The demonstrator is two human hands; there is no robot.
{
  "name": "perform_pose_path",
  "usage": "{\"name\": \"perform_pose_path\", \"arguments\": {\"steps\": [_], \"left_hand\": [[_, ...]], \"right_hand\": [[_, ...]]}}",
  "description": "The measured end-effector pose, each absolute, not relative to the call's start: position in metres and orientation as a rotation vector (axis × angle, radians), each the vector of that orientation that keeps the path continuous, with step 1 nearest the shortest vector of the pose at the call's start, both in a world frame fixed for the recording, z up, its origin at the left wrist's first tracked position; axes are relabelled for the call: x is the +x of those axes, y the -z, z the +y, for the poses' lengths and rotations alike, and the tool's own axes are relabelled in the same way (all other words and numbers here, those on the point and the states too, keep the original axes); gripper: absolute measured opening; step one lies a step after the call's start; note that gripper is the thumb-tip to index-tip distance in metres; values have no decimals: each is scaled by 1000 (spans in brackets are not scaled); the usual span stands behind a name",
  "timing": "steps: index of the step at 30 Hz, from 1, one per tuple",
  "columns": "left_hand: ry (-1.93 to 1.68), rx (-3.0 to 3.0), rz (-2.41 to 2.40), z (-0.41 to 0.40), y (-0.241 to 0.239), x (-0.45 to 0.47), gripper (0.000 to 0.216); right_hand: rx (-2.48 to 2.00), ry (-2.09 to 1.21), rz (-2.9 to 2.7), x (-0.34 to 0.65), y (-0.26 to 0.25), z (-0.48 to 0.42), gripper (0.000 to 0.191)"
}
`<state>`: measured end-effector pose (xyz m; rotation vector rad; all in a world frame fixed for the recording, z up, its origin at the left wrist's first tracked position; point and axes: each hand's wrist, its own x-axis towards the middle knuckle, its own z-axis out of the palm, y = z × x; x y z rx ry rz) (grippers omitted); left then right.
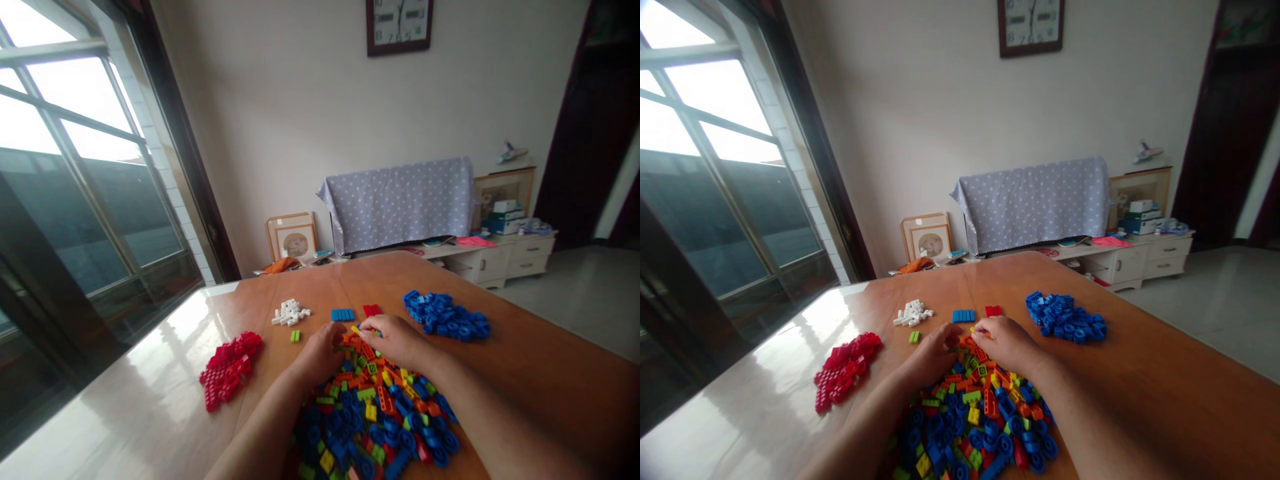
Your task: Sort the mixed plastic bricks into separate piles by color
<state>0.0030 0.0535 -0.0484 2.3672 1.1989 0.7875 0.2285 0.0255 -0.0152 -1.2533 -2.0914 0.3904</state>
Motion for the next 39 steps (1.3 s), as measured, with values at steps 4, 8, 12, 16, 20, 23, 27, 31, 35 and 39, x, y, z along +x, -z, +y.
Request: {"name": "perform_pose_path", "arguments": {"steps": [4,8,12,16,20,23,27,31,35,39], "left_hand": [[-748,2385,1186,52,43,4,23],[-697,2387,1174,51,39,4,22],[-700,2378,1188,49,38,5,20],[-746,2337,1216,47,37,7,20],[-883,2274,1309,53,35,0,20],[-929,2219,1576,63,37,-19,18],[-848,2148,1944,72,45,-47,13],[-827,2095,2047,75,50,-60,7],[-858,2083,2051,74,46,-66,11],[-829,2074,2071,72,41,-76,8]], "right_hand": [[-1263,-394,-2084,229,15,26,27],[-1269,-394,-2076,229,15,26,27],[-1274,-403,-2073,229,15,25,27],[-1277,-409,-2082,229,13,26,27],[-1277,-401,-2074,230,11,24,26],[-1290,-412,-2062,231,9,23,25],[-1284,-420,-2056,231,9,23,24],[-1279,-419,-2049,233,11,26,24],[-1287,-406,-2042,235,14,27,25],[-1277,-403,-2048,236,14,28,25]]}}
